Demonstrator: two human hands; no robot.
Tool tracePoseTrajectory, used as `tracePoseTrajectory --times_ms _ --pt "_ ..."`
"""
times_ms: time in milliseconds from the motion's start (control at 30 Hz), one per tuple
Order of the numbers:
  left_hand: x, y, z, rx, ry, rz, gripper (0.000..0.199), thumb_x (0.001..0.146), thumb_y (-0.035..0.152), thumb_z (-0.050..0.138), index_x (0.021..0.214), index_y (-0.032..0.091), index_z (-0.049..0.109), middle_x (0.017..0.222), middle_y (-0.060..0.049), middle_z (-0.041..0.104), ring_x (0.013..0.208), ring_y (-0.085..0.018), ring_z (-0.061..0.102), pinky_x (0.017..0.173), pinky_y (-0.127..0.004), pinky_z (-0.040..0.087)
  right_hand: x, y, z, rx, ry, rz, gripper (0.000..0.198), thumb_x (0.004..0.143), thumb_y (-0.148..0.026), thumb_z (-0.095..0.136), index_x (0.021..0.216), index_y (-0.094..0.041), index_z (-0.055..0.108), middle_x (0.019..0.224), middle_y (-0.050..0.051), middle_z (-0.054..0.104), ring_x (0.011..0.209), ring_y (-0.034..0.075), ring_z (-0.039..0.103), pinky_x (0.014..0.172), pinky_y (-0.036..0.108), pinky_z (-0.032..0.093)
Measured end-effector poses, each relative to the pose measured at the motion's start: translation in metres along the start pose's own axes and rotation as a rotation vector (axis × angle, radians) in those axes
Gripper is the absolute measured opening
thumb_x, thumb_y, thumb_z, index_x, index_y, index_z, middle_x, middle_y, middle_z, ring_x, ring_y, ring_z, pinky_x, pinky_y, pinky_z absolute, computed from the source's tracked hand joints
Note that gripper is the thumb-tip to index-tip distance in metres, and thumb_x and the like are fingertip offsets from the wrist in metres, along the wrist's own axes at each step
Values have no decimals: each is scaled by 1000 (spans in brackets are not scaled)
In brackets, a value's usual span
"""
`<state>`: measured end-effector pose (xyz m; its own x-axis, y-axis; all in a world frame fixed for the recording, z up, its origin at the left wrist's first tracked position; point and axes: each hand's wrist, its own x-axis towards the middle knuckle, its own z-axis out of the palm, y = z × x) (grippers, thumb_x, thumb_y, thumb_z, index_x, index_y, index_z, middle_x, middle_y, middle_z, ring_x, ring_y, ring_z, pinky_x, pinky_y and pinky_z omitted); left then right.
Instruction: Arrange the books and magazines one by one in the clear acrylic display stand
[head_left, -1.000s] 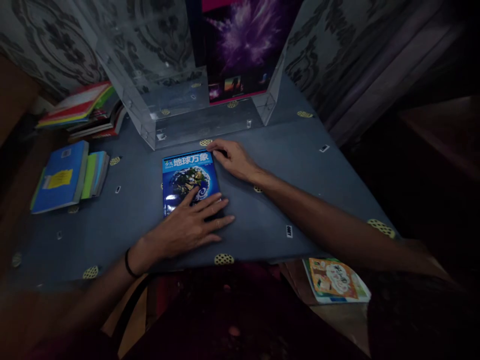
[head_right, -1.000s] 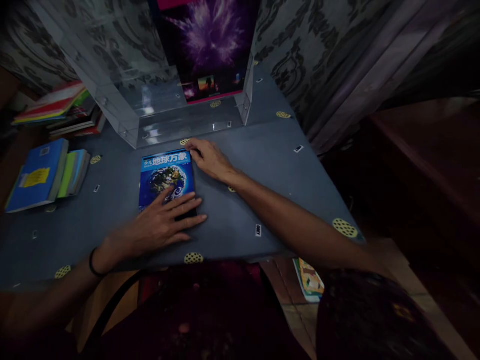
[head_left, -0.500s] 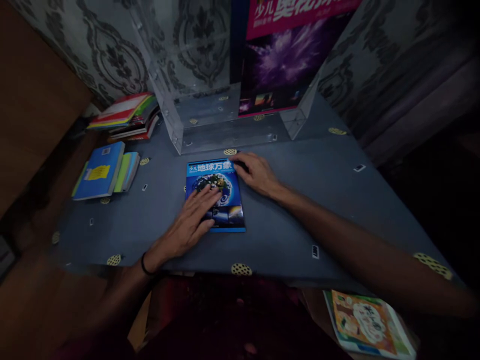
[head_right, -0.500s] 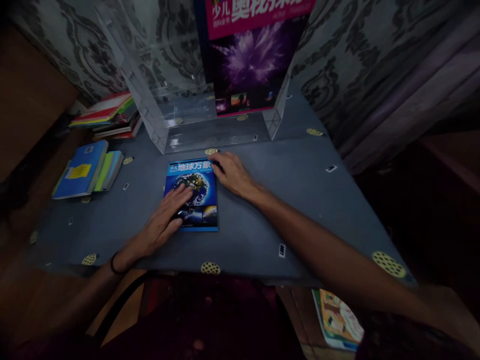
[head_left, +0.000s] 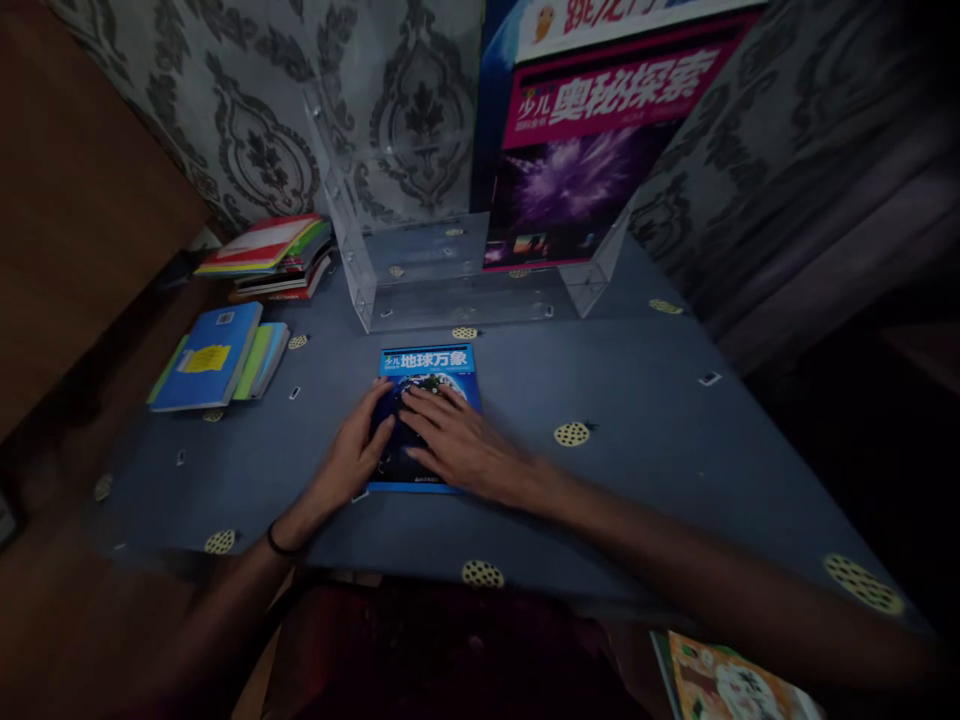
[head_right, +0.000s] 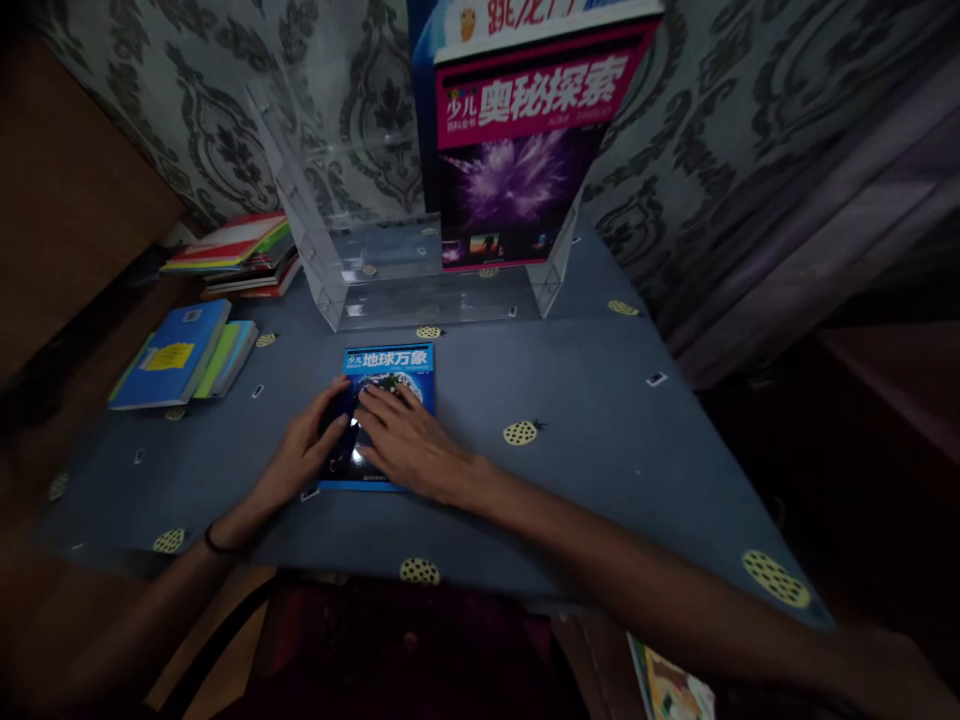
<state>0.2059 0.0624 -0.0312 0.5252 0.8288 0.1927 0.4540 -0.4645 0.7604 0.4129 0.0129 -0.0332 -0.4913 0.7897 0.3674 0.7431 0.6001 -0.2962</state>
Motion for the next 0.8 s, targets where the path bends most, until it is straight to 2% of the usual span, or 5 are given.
tracePoseTrajectory --times_ms 233,367,533,667,800 --pt "-4 -10 11 325 32 60 51 102 40 42 149 19 42 160 -17 41 153 -32 33 123 -57 30 -19 12 -4 -70 -3 318 54 103 -39 47 148 -9 50 161 22 41 154 34 30 123 59 31" --pt "2 -9 11 282 41 25 53 99 39 46 148 19 43 156 -17 47 149 -33 39 122 -59 31 -28 16 -8 -79 -2 478 58 101 -37 52 149 -6 48 163 27 32 154 40 26 122 61 31" --pt "16 6 1 -191 101 -172 60 86 48 66 138 20 53 144 -15 59 139 -32 52 121 -50 35 -31 15 -4 34 57 487 56 98 -34 56 149 -10 50 164 25 31 153 42 29 120 65 33" --pt "26 19 0 -695 259 -498 68 69 39 84 130 23 60 138 -13 66 130 -32 61 109 -41 50 -33 14 -6 117 106 515 58 94 -33 63 148 -16 52 165 20 31 152 43 29 120 66 33" --pt "37 28 11 -923 268 -777 50 73 28 83 119 18 68 109 -12 79 102 -32 76 89 -43 62 -36 12 -14 156 91 502 60 94 -30 64 152 -20 48 166 15 31 153 39 27 122 60 32"
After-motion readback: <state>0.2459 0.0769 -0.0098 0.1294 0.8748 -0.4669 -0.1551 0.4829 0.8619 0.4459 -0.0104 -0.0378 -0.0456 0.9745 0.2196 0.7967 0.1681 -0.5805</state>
